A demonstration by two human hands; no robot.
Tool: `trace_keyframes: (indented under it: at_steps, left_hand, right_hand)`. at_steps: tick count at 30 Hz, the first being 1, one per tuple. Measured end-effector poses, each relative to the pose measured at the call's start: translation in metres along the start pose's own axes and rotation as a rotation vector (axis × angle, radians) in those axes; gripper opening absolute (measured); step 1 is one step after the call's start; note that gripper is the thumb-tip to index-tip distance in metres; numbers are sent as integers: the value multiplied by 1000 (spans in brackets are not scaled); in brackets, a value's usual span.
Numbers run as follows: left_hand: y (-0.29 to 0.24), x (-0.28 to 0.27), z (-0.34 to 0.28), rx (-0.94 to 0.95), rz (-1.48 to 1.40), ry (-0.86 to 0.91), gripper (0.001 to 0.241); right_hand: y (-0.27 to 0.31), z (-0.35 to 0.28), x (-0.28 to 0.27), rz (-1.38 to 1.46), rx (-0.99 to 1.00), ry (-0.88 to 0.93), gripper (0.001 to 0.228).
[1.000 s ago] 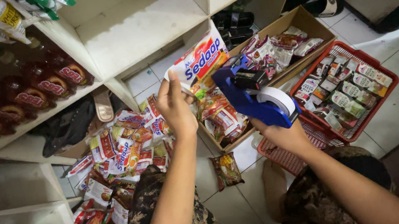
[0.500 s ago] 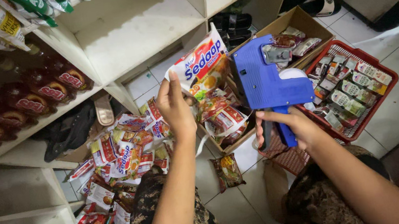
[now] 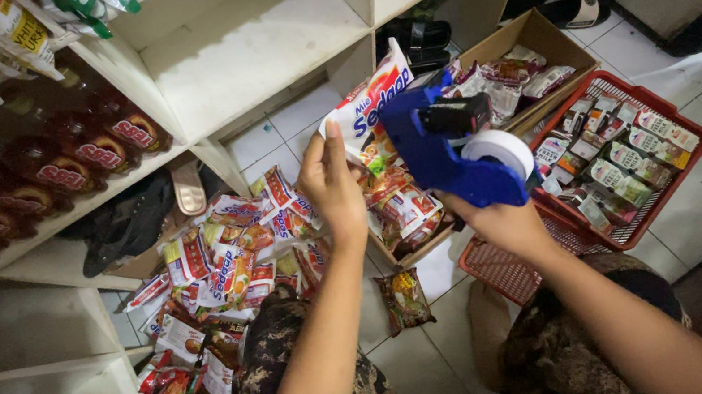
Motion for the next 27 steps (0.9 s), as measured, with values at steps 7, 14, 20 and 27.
trace_keyframes:
  at_steps: [7, 14, 20, 27]
  left_hand:
    - [0, -12, 3, 8, -104, -6, 33]
    - [-10, -18, 0, -23, -168, -30, 29]
    - [8, -27, 4, -18, -184, -46, 33]
    - [-16, -40, 15, 40, -406, -72, 29]
  right_hand:
    - [7, 0, 11, 27, -118, -39, 21]
    - [2, -2, 22, 6, -66, 50, 20]
    - [-18, -7, 34, 33, 102, 142, 26]
    - [-12, -17, 31, 98, 73, 215, 27]
Point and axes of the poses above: each hand's wrist, its own z-axis towards the middle knuckle, its own x-axis out of the palm, y = z × x, the point moved 4 cm from there along z, towards the middle knuckle, and after that the axes turned 6 degrees about -x, right-handed, at the moved point
